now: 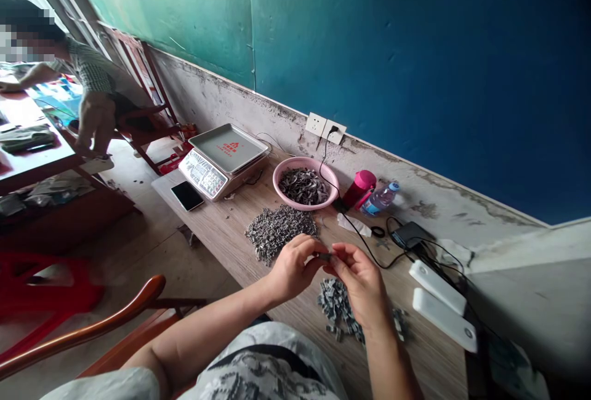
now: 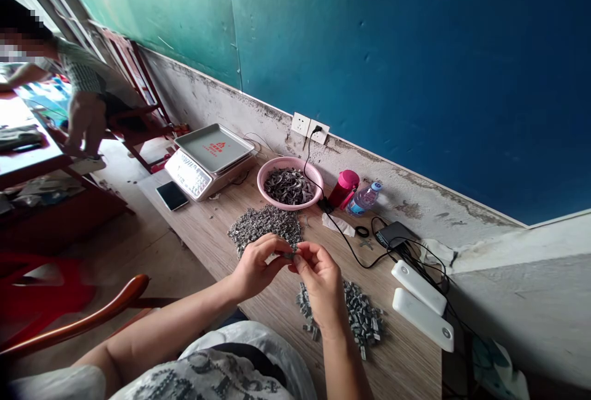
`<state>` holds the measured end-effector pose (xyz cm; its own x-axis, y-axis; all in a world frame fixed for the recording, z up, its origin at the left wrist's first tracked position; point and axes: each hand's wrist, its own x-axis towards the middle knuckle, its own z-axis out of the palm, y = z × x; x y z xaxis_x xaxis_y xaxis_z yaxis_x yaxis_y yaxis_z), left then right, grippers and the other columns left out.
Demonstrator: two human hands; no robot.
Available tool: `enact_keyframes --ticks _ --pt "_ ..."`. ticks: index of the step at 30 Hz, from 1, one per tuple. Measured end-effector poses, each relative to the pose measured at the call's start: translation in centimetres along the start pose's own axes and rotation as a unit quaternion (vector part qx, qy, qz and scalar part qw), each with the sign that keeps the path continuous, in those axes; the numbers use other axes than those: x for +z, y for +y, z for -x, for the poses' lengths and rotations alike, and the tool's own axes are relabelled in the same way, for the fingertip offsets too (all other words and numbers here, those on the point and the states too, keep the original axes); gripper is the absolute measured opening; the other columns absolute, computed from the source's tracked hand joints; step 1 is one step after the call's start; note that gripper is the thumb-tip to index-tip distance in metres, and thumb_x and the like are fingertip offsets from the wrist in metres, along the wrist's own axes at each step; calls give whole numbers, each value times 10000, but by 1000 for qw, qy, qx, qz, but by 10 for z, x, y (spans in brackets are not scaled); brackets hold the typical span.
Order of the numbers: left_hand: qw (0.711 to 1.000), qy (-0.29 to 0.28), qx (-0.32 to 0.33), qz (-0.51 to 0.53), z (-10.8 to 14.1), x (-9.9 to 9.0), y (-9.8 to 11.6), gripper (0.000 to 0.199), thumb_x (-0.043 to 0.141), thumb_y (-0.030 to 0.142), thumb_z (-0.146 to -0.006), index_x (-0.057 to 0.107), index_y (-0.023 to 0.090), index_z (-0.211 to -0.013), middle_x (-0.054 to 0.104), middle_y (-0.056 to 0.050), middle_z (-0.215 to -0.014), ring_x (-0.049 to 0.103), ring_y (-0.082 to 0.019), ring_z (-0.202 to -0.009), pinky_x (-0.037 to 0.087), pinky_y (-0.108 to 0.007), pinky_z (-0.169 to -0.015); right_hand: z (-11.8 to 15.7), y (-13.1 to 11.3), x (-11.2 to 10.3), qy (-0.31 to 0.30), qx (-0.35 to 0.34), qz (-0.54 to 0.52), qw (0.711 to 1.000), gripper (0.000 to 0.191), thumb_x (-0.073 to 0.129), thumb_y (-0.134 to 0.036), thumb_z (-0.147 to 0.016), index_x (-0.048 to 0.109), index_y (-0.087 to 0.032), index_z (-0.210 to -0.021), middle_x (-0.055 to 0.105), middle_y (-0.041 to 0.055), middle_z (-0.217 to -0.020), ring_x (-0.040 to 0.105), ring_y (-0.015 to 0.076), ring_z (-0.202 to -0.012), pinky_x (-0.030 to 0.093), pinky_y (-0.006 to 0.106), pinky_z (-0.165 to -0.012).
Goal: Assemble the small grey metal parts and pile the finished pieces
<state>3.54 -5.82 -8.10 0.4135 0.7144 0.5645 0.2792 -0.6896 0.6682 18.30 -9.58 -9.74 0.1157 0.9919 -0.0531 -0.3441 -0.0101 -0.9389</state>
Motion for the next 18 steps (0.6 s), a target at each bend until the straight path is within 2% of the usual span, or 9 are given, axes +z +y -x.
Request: enact_keyframes --ticks 2,4,6,9,14,18 --pt "999 -15 16 -38 0 0 -2 84 536 191 -865 588 126 -856 629 -75 -805 547 -146 -766 461 -273 -713 -2 6 -1 16 -20 48 999 347 756 -377 -699 613 -175 -941 612 21 -809 579 122 -698 512 248 -668" --pt "999 -30 -5 -44 0 0 -3 89 546 199 -855 592 124 -840 625 -71 -779 543 -145 -731 454 -274 -691 -3 11 -1 33 -38 90 995 348 744 -398 -704 614 -168 -931 617 25 -785 575 124 -665 499 249 -651" --pt "996 -52 -70 15 1 0 -5 97 580 212 -833 595 124 -870 629 -60 -767 558 -135 -699 456 -255 -660 -3 14 -2 44 -50 112 991 349 726 -414 -717 611 -162 -930 622 34 -773 581 137 -668 495 258 -651" --pt "972 -70 -172 147 3 2 -7 145 574 234 -837 590 117 -920 644 -60 -786 595 -130 -702 470 -237 -650 -2 15 -2 42 -51 118 991 348 707 -421 -731 604 -158 -934 627 44 -777 595 153 -679 499 275 -658" --pt "943 -10 -224 247 5 6 -10 177 623 266 -800 591 93 -826 637 -66 -754 590 -125 -686 478 -233 -650 2 11 3 30 -41 92 994 315 709 -386 -737 609 -161 -934 629 35 -787 605 149 -695 504 276 -684" --pt "935 0 -233 266 4 6 -11 213 664 288 -766 599 88 -803 637 -66 -744 581 -119 -671 478 -226 -635 4 9 5 35 -25 66 997 313 735 -371 -716 620 -160 -918 633 28 -801 600 136 -697 496 259 -687"
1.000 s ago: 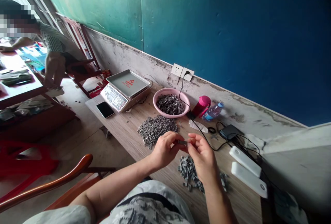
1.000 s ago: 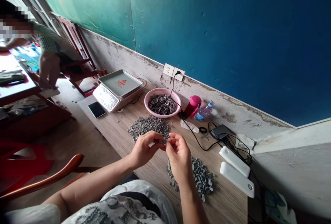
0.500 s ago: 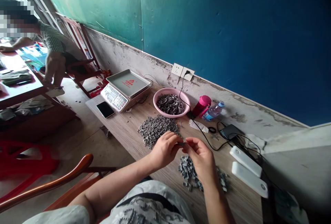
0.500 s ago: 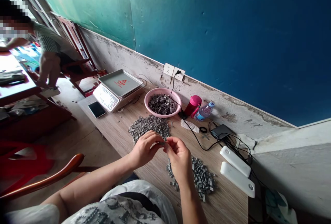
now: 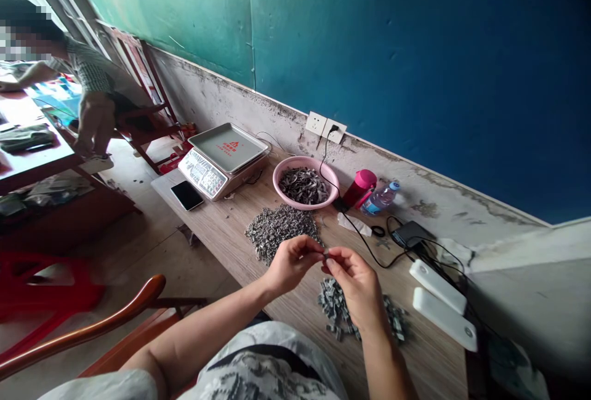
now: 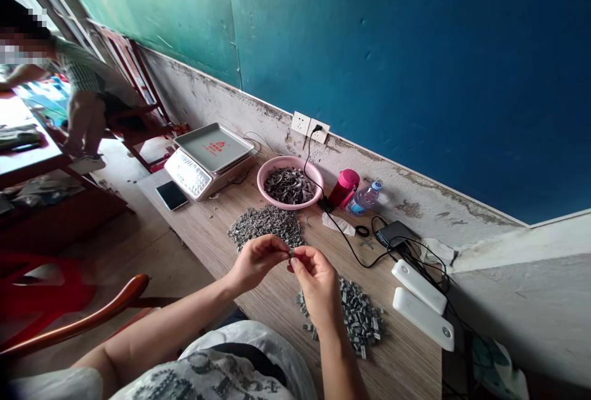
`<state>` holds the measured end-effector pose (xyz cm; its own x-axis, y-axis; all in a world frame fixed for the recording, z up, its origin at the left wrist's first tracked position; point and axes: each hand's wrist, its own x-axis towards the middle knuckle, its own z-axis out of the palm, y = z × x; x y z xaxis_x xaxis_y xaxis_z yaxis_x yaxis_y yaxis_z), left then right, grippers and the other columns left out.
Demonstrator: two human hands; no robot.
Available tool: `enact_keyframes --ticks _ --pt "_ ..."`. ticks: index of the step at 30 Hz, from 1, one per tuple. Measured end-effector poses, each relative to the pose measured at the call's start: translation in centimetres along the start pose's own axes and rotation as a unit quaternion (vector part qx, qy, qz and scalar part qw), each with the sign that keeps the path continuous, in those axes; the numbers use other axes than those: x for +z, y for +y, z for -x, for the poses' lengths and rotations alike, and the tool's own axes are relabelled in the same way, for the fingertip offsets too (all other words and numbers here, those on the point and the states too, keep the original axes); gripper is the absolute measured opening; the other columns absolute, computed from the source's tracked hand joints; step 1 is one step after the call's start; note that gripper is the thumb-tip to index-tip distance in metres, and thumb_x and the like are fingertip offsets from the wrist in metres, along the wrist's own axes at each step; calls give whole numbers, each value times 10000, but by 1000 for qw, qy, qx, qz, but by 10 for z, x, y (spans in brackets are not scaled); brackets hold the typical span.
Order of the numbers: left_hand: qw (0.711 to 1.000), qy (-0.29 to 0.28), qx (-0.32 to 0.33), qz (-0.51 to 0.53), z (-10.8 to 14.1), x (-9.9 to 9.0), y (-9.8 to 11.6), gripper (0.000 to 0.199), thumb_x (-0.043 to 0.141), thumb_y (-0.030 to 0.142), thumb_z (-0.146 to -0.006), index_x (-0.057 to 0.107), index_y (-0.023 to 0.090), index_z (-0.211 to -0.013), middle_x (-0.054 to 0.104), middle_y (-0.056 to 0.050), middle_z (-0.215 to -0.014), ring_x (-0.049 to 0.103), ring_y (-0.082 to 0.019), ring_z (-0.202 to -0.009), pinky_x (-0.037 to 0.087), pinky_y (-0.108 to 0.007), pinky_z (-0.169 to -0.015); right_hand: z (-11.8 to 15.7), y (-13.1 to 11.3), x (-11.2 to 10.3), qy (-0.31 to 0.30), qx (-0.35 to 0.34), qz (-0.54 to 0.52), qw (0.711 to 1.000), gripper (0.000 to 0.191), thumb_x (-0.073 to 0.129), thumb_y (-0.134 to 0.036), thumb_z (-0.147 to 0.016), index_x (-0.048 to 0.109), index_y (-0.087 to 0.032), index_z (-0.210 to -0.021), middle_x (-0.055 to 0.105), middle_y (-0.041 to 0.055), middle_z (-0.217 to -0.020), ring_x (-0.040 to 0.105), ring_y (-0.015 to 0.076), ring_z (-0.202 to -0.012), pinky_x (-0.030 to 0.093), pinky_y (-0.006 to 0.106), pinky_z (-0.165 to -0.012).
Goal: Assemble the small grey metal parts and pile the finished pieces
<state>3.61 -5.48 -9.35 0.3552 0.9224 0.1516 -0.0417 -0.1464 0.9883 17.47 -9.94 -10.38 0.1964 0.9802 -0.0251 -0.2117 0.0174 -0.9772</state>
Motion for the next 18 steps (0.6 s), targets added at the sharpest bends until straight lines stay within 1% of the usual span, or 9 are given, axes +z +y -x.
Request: enact_keyframes --ticks 3,6,8,10,11,12,14,16,18 --pt "999 -14 15 -44 0 -1 0 185 642 274 -787 603 97 -823 640 -60 -751 581 -119 -668 476 -228 -633 -3 3 -1 6 10 -18 1000 318 749 -371 -699 625 -158 -900 633 24 -796 594 129 -689 492 257 -690" --pt "987 -27 64 -145 2 -2 0 130 624 234 -803 611 114 -850 632 -43 -733 560 -106 -639 456 -213 -610 -6 9 -4 2 35 -51 998 332 772 -374 -665 624 -155 -865 634 25 -781 588 133 -695 492 259 -686" --pt "964 -38 131 -229 4 -2 -1 118 593 222 -828 622 122 -883 633 -56 -770 560 -115 -675 454 -222 -632 -6 14 -5 -1 57 -65 996 337 789 -368 -636 625 -151 -835 628 22 -752 577 133 -680 485 252 -658" --pt "930 -60 206 -300 5 -4 -5 140 541 226 -864 626 125 -910 638 -81 -822 559 -137 -737 458 -252 -685 -5 20 -6 5 70 -66 995 324 792 -351 -625 626 -148 -816 617 17 -729 559 126 -659 469 238 -628" --pt "915 -74 231 -322 4 -5 -8 154 518 230 -877 624 125 -913 639 -88 -832 557 -146 -756 457 -266 -706 -4 23 -6 11 72 -65 995 314 790 -340 -626 624 -148 -811 610 12 -722 549 121 -650 460 231 -619" --pt "906 -87 242 -336 4 -5 -12 163 505 237 -884 622 125 -905 638 -88 -820 552 -151 -754 454 -273 -712 -3 28 -7 16 73 -65 995 303 786 -329 -630 620 -149 -810 602 6 -717 539 115 -644 452 225 -615" --pt "907 -106 224 -341 2 -7 -23 172 509 255 -881 623 126 -872 628 -79 -775 545 -148 -723 449 -265 -691 -2 40 -9 31 76 -64 995 294 775 -320 -636 605 -154 -809 587 -6 -713 524 105 -634 442 218 -613" --pt "922 -120 163 -329 0 -7 -38 169 542 273 -861 631 130 -841 619 -67 -746 546 -141 -706 445 -246 -668 -2 58 -12 50 83 -60 994 307 768 -332 -625 581 -159 -798 567 -16 -696 516 103 -617 439 219 -602" --pt "935 -123 83 -321 -1 -5 -58 146 599 274 -819 641 135 -812 621 -54 -736 553 -135 -702 440 -233 -663 -3 78 -15 69 90 -48 992 321 751 -359 -615 549 -164 -772 544 -24 -658 510 108 -588 437 228 -579"
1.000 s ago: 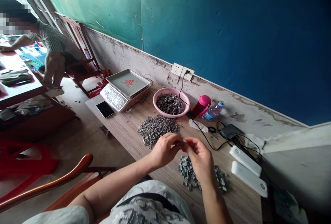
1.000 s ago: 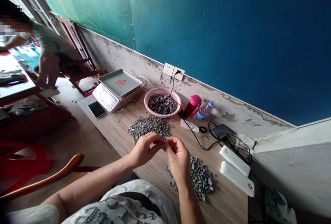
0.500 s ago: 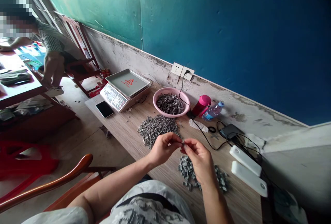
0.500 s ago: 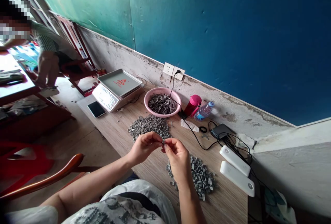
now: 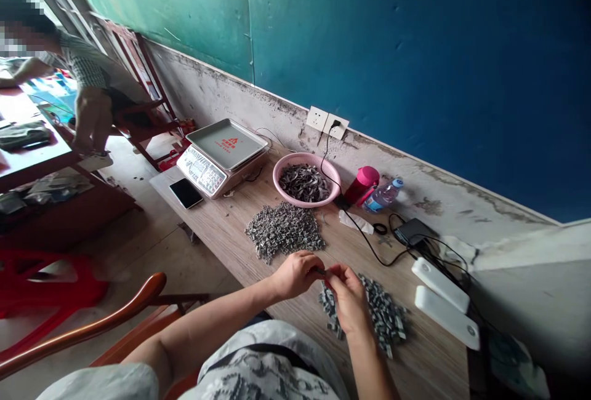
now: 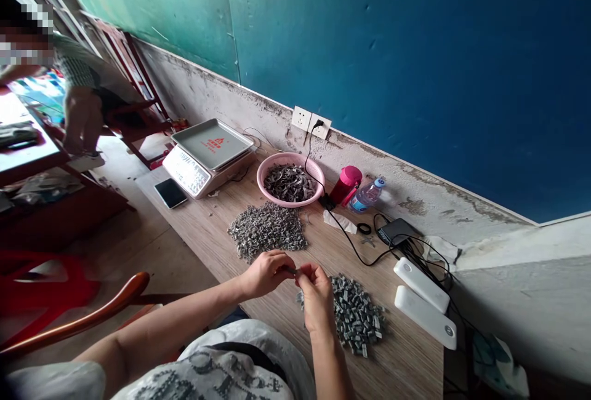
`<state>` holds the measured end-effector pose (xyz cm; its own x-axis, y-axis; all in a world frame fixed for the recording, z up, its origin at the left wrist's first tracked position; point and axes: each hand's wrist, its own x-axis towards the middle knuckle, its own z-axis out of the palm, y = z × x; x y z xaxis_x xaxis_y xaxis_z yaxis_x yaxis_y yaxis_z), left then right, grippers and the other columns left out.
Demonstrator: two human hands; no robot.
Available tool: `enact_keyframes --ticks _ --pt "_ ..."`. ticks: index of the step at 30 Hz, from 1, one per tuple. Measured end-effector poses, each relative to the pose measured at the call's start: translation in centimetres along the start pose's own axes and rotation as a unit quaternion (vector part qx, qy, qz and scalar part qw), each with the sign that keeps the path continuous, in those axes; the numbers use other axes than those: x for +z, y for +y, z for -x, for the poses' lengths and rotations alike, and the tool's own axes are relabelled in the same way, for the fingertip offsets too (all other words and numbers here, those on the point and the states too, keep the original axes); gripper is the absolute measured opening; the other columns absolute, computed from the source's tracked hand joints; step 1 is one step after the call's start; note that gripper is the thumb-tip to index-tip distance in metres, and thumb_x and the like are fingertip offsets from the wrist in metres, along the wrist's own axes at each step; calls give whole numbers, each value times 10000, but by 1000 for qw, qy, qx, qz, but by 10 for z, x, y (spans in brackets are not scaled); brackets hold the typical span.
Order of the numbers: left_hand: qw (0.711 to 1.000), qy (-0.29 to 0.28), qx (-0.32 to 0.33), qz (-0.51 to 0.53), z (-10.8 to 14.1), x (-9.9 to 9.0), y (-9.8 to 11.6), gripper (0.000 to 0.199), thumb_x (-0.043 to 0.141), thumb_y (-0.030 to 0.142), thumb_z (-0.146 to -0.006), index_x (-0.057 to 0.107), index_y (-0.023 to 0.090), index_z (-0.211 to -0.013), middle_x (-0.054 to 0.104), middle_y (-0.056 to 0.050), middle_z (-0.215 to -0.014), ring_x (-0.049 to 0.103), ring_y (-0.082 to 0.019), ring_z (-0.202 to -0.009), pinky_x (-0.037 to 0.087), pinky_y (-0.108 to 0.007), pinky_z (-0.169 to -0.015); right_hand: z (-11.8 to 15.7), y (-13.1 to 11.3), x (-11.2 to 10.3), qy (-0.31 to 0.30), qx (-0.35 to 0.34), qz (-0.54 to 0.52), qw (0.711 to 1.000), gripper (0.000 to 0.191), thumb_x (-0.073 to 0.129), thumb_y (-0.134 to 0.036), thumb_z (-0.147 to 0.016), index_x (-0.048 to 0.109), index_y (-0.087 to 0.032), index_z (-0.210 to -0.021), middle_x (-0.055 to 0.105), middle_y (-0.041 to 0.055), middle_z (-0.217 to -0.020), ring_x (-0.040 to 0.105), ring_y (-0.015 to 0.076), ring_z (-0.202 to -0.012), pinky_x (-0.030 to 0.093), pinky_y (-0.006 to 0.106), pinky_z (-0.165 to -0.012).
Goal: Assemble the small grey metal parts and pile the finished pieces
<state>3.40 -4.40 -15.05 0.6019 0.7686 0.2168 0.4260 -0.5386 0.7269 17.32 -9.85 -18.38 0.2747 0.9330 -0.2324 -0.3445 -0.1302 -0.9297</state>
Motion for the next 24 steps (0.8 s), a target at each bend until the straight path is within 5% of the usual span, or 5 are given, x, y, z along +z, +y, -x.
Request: enact_keyframes --ticks 8,14,20,24 --pt "988 -50 -144 -3 22 67 -42 93 639 162 -755 649 138 -845 640 0 -691 566 -98 -611 422 -180 -586 -12 69 -47 16 3 190 982 309 622 -428 -663 623 -156 -811 625 35 -680 569 184 -616 449 300 -599" --pt "976 -25 -201 -83 32 51 -84 134 590 132 -787 621 127 -918 614 -77 -919 577 -147 -775 469 -251 -730 -55 65 -99 -18 -69 377 924 134 595 -322 -628 637 -196 -624 606 75 -624 568 257 -630 447 411 -689" --pt "952 33 -237 -191 36 20 -117 239 475 113 -839 557 168 -1058 485 -113 -1146 465 -220 -1051 432 -368 -911 -165 54 -59 -51 -177 433 882 308 468 -135 -746 649 -204 -986 578 125 -1066 547 268 -976 412 400 -888" --pt "937 44 -256 -235 33 16 -127 295 448 93 -834 527 185 -1102 452 -111 -1186 438 -228 -1071 434 -388 -907 -222 57 -26 -92 -189 430 878 263 479 -49 -736 663 -190 -860 583 110 -1083 531 241 -1002 387 395 -927"
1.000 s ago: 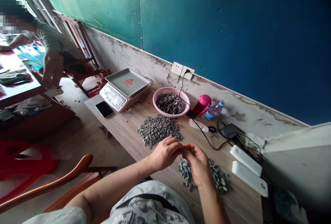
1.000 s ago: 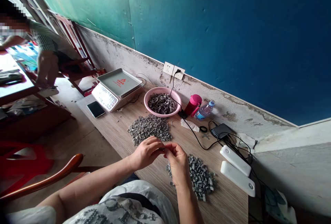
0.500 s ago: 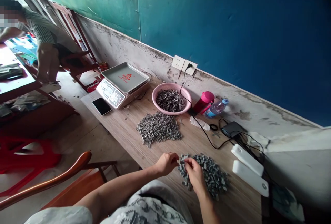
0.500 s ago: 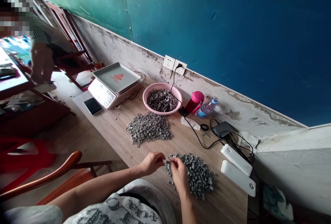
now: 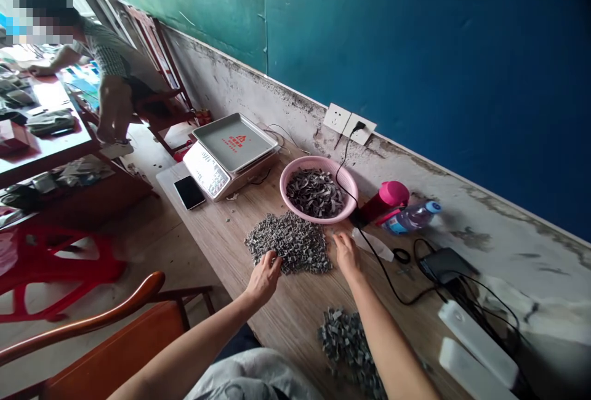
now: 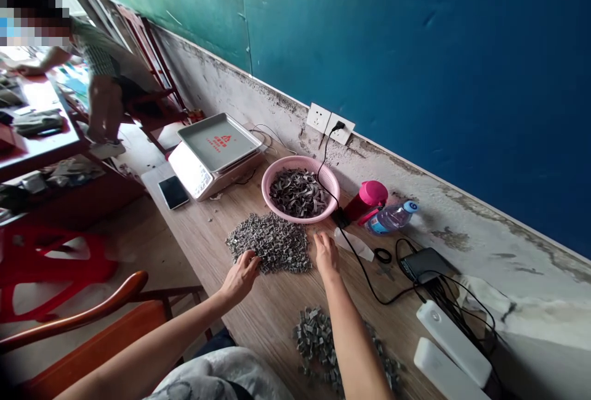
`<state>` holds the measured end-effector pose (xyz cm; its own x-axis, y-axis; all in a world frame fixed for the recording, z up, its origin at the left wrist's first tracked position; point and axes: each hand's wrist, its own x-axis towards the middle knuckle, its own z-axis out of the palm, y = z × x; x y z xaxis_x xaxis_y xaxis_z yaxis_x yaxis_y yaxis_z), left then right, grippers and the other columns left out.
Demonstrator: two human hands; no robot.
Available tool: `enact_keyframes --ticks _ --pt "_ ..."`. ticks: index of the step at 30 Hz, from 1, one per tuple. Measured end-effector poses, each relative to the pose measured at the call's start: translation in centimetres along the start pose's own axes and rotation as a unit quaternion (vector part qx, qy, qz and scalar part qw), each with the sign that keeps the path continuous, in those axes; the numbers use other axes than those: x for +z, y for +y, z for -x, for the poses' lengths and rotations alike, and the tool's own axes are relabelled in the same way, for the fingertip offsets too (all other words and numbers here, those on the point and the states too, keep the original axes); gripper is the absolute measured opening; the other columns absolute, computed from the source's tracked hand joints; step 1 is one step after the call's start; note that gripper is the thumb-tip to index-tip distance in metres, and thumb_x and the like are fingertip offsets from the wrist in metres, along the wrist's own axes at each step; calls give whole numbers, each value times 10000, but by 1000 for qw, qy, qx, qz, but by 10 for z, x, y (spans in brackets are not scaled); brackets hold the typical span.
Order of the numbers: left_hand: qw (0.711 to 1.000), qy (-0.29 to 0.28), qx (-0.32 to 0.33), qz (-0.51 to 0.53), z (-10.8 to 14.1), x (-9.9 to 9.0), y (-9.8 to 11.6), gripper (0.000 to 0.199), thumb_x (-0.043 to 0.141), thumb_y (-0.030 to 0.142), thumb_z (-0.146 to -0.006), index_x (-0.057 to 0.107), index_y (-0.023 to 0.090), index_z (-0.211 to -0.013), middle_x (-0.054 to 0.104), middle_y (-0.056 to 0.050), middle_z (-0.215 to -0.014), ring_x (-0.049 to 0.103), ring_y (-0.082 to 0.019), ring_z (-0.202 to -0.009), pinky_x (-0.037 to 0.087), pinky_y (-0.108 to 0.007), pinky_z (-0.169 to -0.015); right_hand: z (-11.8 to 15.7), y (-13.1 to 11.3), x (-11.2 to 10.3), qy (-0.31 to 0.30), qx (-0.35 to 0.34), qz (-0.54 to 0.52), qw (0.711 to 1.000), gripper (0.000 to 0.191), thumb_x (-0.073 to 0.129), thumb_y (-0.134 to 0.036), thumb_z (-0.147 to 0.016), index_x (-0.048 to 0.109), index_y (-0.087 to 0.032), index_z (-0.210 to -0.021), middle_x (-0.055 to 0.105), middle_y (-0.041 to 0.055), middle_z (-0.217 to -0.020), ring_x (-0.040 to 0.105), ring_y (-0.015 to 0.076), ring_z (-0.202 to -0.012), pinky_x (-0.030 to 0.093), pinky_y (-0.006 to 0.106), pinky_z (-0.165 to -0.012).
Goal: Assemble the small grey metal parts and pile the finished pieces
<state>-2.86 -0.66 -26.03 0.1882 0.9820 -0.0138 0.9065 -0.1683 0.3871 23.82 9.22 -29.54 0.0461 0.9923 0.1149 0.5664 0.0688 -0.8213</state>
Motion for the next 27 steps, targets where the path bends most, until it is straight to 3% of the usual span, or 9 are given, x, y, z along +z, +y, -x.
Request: enact_keyframes --ticks 3,6,9,14,21,24,27 --pt "1000 -8 -6 -15 -7 3 -2 300 424 74 -831 534 165 -1095 461 -117 -1175 445 -221 -1052 430 -365 -898 -20 6 7 -18 -1 -28 999 86 544 -119 -783 613 -148 -742 616 80 -920 545 204 -939 390 412 -921" --pt "999 -27 -6 -18 -16 6 -4 256 407 71 -835 567 151 -1018 489 -114 -1123 460 -211 -1016 422 -330 -881 -22 13 7 -8 24 -73 997 161 588 -260 -808 573 -138 -704 606 58 -805 563 184 -861 414 399 -888" --pt "999 -44 -4 -10 -23 8 -4 228 381 92 -861 591 146 -930 513 -106 -1049 471 -199 -966 413 -303 -854 -8 14 1 25 76 -138 987 285 577 -420 -788 574 -134 -793 617 82 -802 589 196 -776 471 381 -792" --pt "998 -59 -3 35 -34 5 -2 227 395 132 -875 618 146 -834 527 -83 -969 476 -178 -895 392 -277 -829 48 -1 -14 70 163 -278 944 442 579 -505 -728 567 -125 -954 635 95 -913 626 179 -757 519 332 -732" --pt "981 -37 -49 182 -39 -8 4 165 493 122 -815 647 157 -768 544 -64 -902 496 -148 -801 372 -255 -767 146 -34 -9 110 277 -421 857 426 721 -468 -587 609 -148 -845 635 30 -707 635 179 -671 555 332 -676" --pt "953 -18 -88 288 -39 -18 13 130 533 183 -811 651 158 -760 548 -60 -931 504 -138 -810 376 -229 -722 173 -49 1 109 304 -448 834 434 756 -452 -560 628 -162 -856 607 3 -631 597 151 -586 542 279 -575" --pt "897 -38 -137 419 -36 -30 30 200 566 317 -802 646 134 -791 557 -47 -778 498 -111 -653 368 -209 -581 184 -68 7 99 306 -468 823 450 777 -454 -557 640 -168 -877 590 -8 -619 564 129 -575 513 231 -535"
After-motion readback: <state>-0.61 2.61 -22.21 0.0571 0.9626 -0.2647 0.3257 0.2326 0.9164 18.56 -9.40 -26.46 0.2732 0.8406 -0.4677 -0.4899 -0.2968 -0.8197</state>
